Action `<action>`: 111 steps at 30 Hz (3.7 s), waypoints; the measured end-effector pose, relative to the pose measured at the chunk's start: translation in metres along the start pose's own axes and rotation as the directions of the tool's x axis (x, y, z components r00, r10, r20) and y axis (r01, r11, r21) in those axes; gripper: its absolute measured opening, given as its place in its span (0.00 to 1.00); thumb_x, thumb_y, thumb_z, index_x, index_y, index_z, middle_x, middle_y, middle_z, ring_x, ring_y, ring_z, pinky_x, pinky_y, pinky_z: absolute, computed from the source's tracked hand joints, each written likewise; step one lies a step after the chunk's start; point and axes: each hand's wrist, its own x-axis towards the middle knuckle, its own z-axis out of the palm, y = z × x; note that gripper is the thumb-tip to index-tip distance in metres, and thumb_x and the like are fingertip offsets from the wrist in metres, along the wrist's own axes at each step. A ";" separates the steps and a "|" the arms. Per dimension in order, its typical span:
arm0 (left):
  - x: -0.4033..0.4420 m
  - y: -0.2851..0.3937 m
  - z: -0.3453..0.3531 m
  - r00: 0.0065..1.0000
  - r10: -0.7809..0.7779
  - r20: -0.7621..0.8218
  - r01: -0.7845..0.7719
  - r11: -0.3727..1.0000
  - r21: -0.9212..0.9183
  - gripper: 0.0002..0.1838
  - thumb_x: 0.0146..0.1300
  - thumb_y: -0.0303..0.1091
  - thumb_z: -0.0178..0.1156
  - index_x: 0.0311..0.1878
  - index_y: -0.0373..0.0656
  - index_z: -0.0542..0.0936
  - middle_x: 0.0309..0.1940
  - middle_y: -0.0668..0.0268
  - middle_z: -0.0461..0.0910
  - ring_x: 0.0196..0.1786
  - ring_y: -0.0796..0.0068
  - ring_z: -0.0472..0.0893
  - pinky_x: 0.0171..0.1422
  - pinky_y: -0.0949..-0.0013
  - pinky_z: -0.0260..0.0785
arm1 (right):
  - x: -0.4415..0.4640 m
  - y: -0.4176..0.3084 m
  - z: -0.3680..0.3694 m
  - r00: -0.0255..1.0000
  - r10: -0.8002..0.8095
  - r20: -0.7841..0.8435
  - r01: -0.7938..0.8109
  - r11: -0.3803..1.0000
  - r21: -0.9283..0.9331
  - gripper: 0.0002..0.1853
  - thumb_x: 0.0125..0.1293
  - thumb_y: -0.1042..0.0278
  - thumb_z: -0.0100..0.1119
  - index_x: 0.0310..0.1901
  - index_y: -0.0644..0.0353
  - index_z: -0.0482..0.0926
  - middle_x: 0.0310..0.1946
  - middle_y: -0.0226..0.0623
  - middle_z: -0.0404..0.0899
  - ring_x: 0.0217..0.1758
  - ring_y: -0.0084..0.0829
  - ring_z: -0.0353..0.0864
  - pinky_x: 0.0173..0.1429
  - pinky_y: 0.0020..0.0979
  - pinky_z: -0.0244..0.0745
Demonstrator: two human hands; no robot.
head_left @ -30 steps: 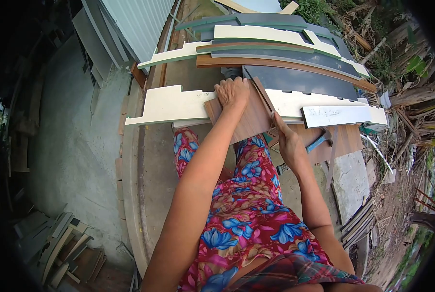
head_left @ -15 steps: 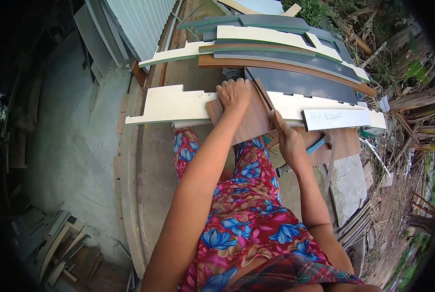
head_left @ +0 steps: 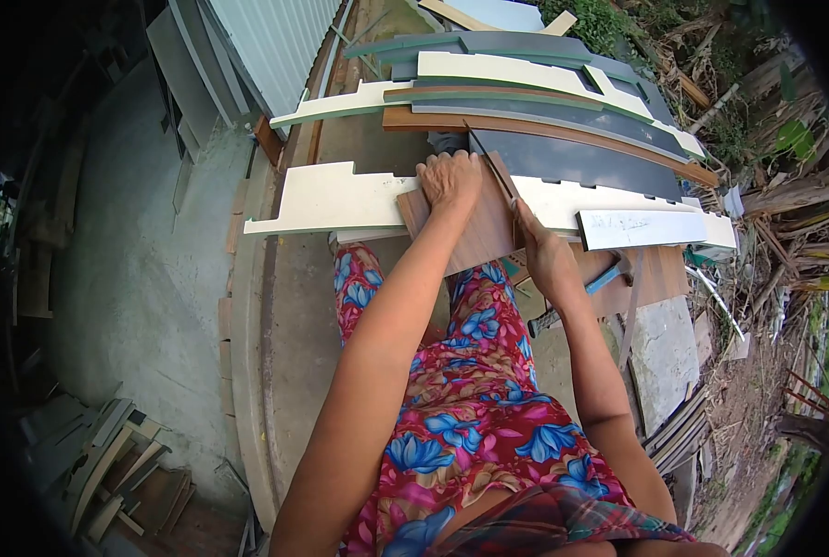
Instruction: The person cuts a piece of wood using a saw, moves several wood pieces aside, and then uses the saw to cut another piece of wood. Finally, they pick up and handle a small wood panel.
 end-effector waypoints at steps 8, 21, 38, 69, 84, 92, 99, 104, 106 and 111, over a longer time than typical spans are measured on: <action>0.000 0.001 0.004 1.000 0.014 -0.012 -0.014 1.000 -0.011 0.22 0.72 0.49 0.49 0.41 0.43 0.86 0.41 0.54 0.85 0.50 0.53 0.81 0.57 0.48 0.63 | -0.107 0.014 -0.032 0.995 0.033 -0.096 -0.012 0.978 0.209 0.28 0.73 0.80 0.46 0.72 0.47 0.67 0.46 0.61 0.80 0.44 0.50 0.84 0.49 0.36 0.76; -0.001 -0.006 0.004 0.995 0.051 -0.083 -0.060 0.992 -0.111 0.17 0.67 0.44 0.59 0.52 0.44 0.80 0.51 0.55 0.80 0.58 0.55 0.76 0.66 0.47 0.60 | -0.114 0.027 -0.027 0.978 0.110 -0.175 -0.029 0.910 0.414 0.28 0.74 0.79 0.43 0.74 0.46 0.65 0.26 0.32 0.64 0.28 0.22 0.63 0.36 0.25 0.67; -0.122 -0.042 -0.048 0.907 0.397 0.141 -0.375 0.913 -0.161 0.50 0.47 0.61 0.72 0.71 0.43 0.68 0.74 0.38 0.52 0.79 0.39 0.48 0.80 0.36 0.33 | -0.103 0.058 0.018 0.991 0.017 -0.134 0.069 0.791 0.608 0.28 0.75 0.76 0.43 0.75 0.49 0.64 0.36 0.23 0.71 0.29 0.17 0.61 0.33 0.21 0.63; -0.130 -0.057 -0.009 0.859 0.467 -0.210 -0.487 0.872 -0.055 0.32 0.55 0.21 0.56 0.67 0.47 0.75 0.70 0.44 0.64 0.75 0.44 0.62 0.78 0.36 0.46 | -0.087 0.037 0.029 0.969 -0.136 -0.206 0.243 0.680 0.692 0.26 0.78 0.73 0.44 0.76 0.51 0.61 0.32 0.23 0.68 0.27 0.15 0.58 0.29 0.18 0.56; -0.132 -0.059 0.008 0.855 0.454 -0.251 -0.486 0.870 -0.081 0.32 0.53 0.22 0.56 0.66 0.46 0.75 0.71 0.45 0.63 0.77 0.45 0.58 0.80 0.38 0.40 | -0.083 0.013 0.032 0.971 -0.147 -0.186 0.237 0.629 0.741 0.27 0.78 0.72 0.42 0.77 0.50 0.59 0.28 0.21 0.65 0.25 0.12 0.58 0.26 0.18 0.53; -0.130 -0.060 0.013 0.847 0.459 -0.267 -0.498 0.862 -0.097 0.32 0.53 0.22 0.56 0.66 0.46 0.75 0.71 0.44 0.63 0.76 0.45 0.58 0.80 0.37 0.39 | -0.085 0.010 0.036 0.958 -0.192 -0.211 0.284 0.594 0.753 0.27 0.78 0.69 0.44 0.76 0.51 0.59 0.35 0.22 0.72 0.24 0.11 0.58 0.26 0.16 0.53; -0.129 -0.059 0.009 0.853 0.455 -0.255 -0.482 0.874 -0.054 0.34 0.53 0.22 0.56 0.67 0.49 0.74 0.71 0.47 0.64 0.76 0.47 0.58 0.80 0.40 0.43 | -0.092 0.011 0.036 0.956 -0.197 -0.217 0.292 0.599 0.746 0.28 0.77 0.70 0.46 0.77 0.53 0.58 0.40 0.23 0.74 0.26 0.11 0.59 0.28 0.16 0.55; -0.130 -0.059 0.010 0.840 0.465 -0.281 -0.504 0.859 -0.084 0.30 0.55 0.25 0.57 0.65 0.46 0.76 0.70 0.44 0.64 0.76 0.45 0.59 0.79 0.37 0.41 | -0.096 0.003 0.043 0.952 -0.229 -0.205 0.298 0.530 0.794 0.29 0.75 0.75 0.49 0.75 0.57 0.60 0.50 0.26 0.75 0.30 0.11 0.62 0.31 0.15 0.59; -0.130 -0.059 0.011 0.838 0.466 -0.286 -0.505 0.859 -0.079 0.29 0.55 0.26 0.57 0.65 0.46 0.76 0.70 0.44 0.65 0.76 0.45 0.59 0.79 0.37 0.42 | -0.095 -0.001 0.052 0.949 -0.246 -0.195 0.302 0.546 0.782 0.29 0.74 0.76 0.49 0.76 0.55 0.60 0.53 0.26 0.75 0.30 0.11 0.61 0.30 0.15 0.58; -0.130 -0.056 0.010 0.844 0.458 -0.279 -0.488 0.871 -0.047 0.28 0.58 0.31 0.56 0.65 0.48 0.76 0.70 0.45 0.64 0.75 0.45 0.60 0.79 0.37 0.44 | -0.097 -0.018 0.070 0.929 -0.305 -0.208 0.347 0.532 0.772 0.28 0.74 0.79 0.49 0.74 0.61 0.61 0.55 0.33 0.74 0.40 0.15 0.70 0.40 0.19 0.67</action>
